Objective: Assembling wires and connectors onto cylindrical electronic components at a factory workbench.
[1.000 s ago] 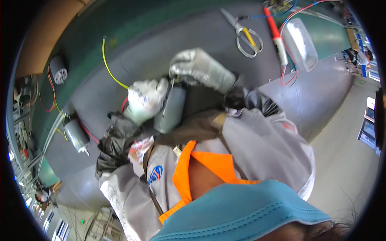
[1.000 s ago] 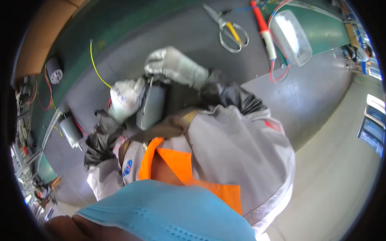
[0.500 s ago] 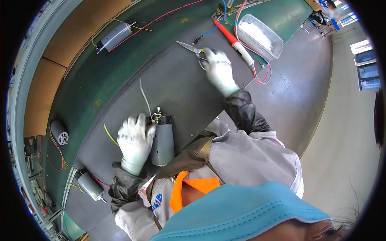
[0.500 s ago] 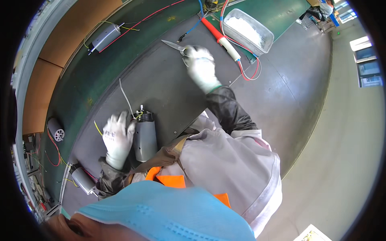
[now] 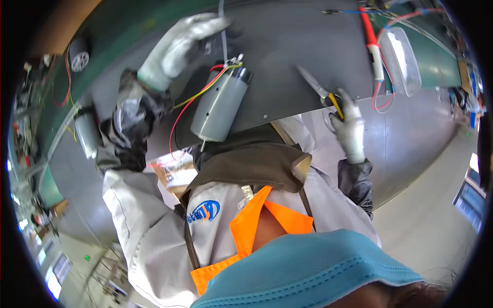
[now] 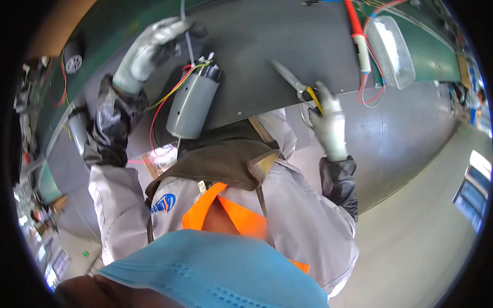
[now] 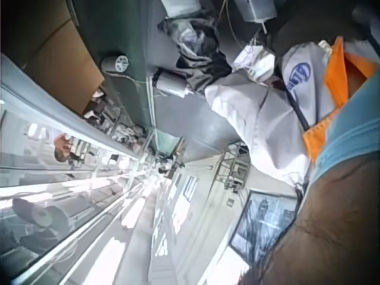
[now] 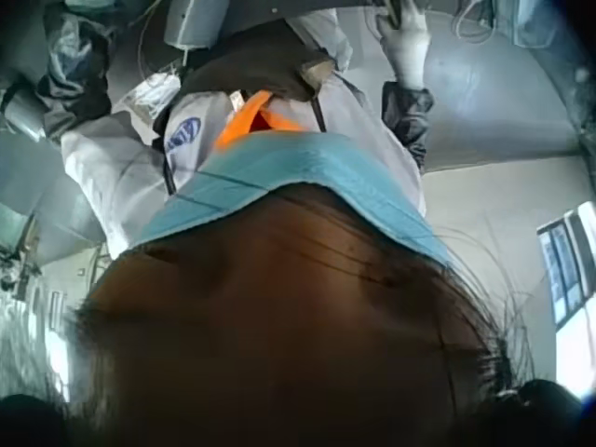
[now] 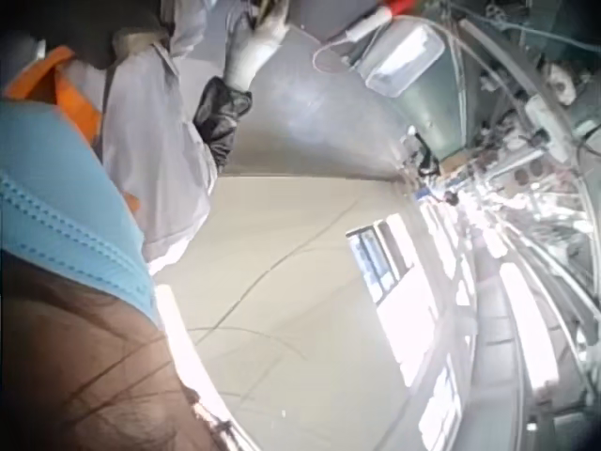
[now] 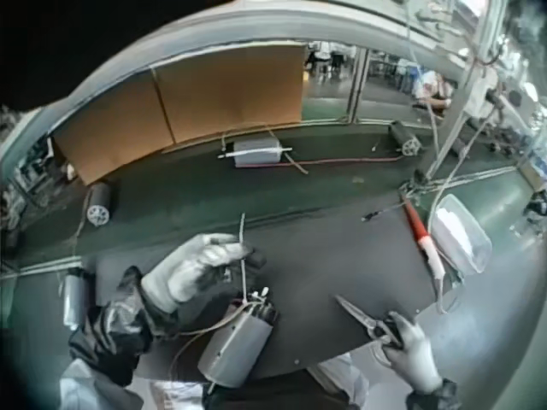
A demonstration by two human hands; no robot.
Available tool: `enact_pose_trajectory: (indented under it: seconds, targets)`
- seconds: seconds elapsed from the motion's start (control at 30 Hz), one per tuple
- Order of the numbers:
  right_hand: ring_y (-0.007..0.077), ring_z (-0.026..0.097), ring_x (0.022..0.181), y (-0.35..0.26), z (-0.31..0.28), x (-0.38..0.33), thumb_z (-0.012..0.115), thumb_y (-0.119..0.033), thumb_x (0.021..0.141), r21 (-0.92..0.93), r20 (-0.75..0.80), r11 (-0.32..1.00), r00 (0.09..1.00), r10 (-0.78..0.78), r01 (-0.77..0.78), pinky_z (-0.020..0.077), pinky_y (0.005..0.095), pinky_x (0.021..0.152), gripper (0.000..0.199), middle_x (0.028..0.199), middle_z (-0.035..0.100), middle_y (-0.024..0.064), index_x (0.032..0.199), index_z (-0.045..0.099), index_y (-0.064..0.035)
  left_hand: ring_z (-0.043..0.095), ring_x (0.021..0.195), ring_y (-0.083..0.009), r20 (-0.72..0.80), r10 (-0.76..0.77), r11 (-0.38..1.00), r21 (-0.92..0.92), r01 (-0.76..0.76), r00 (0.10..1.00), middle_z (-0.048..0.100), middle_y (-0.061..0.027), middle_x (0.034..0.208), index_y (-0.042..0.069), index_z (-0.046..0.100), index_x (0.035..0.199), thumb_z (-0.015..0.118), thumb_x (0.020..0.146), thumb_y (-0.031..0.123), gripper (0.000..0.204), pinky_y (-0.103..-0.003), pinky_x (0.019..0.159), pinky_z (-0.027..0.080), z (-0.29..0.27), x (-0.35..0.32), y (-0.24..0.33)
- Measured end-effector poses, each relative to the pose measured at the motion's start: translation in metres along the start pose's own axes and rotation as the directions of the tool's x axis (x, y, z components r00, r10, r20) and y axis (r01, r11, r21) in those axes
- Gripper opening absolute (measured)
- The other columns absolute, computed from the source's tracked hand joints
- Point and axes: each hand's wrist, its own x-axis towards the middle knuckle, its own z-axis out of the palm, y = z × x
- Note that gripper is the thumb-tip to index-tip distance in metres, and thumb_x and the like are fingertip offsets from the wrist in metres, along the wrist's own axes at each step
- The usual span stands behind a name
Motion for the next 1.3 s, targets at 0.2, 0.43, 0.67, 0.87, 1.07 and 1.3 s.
enact_pose_trajectory:
  seconds: [0.2,0.43,0.67,0.87,1.07,1.3]
  targets:
    - [0.0336,0.063,0.116,-0.043,-0.015,0.068,0.067,-0.023,0.094,0.459,0.315,0.849,0.846,-0.430,0.261,0.0501,0.0391,0.095,0.056,0.132,0.060,0.0194,0.142,0.048,-0.0001,0.064,0.097,-0.0118,0.007,-0.169,0.912,0.381,0.154,0.986,0.071,-0.0072,0.108,-0.003,0.071,0.107,0.070,0.096,0.033,0.038,-0.027,0.079,0.051,0.029,0.023,0.056]
    - [0.0439,0.060,0.114,-0.120,-0.005,0.132,0.064,-0.050,0.094,0.167,0.599,0.864,0.647,-0.472,0.475,0.0504,0.0458,0.093,0.066,0.123,0.062,0.0273,0.133,0.053,0.0018,0.066,0.085,-0.0318,0.191,0.276,0.539,0.780,-0.317,0.942,0.068,-0.0163,0.096,0.000,0.071,0.091,0.075,0.086,0.021,0.022,-0.037,0.074,0.053,0.019,0.039,0.063]
    - [0.0391,0.069,0.093,-0.145,-0.014,0.129,0.065,-0.056,0.091,-0.156,0.716,0.875,0.663,-0.219,0.458,0.0537,0.0460,0.080,0.063,0.088,0.071,0.0209,0.128,0.060,-0.0053,0.067,0.083,-0.0252,-0.156,0.155,0.744,0.668,-0.011,0.976,0.070,-0.0150,0.092,-0.001,0.071,0.089,0.076,0.088,0.020,0.022,-0.036,0.074,0.052,0.022,0.025,0.085]
    - [0.0395,0.068,0.087,-0.064,0.003,0.127,0.065,-0.051,0.092,-0.405,0.331,0.875,0.935,-0.129,0.264,0.0538,0.0470,0.075,0.052,0.095,0.070,0.0188,0.116,0.062,-0.0042,0.065,0.101,-0.0335,0.730,-0.090,0.977,0.197,-0.083,0.677,0.067,-0.0165,0.110,-0.004,0.060,0.125,0.070,0.093,0.028,0.046,-0.040,0.087,0.053,-0.032,-0.053,0.078]
    - [0.0218,0.070,0.099,-0.104,0.038,0.093,0.070,-0.048,0.092,0.325,0.820,0.935,0.535,-0.205,-0.140,0.0570,0.0357,0.083,0.068,0.117,0.070,0.0195,0.127,0.060,0.0093,0.052,0.122,-0.0438,-0.220,-0.082,0.529,0.817,0.229,0.972,0.053,-0.0260,0.133,0.002,0.044,0.144,0.083,0.067,0.039,0.094,-0.049,0.104,0.043,0.093,-0.146,0.056]
    - [0.0218,0.063,0.061,-0.181,0.105,0.170,0.068,-0.042,0.092,0.401,0.695,0.908,0.686,-0.215,-0.122,0.0511,0.0395,0.059,0.050,0.072,0.066,0.0107,0.091,0.069,0.0081,0.047,0.121,-0.0518,-0.436,0.100,0.323,0.864,0.386,0.894,0.040,-0.0320,0.139,0.004,0.036,0.151,0.090,0.057,0.036,0.113,-0.057,0.103,0.040,0.089,-0.115,0.004]
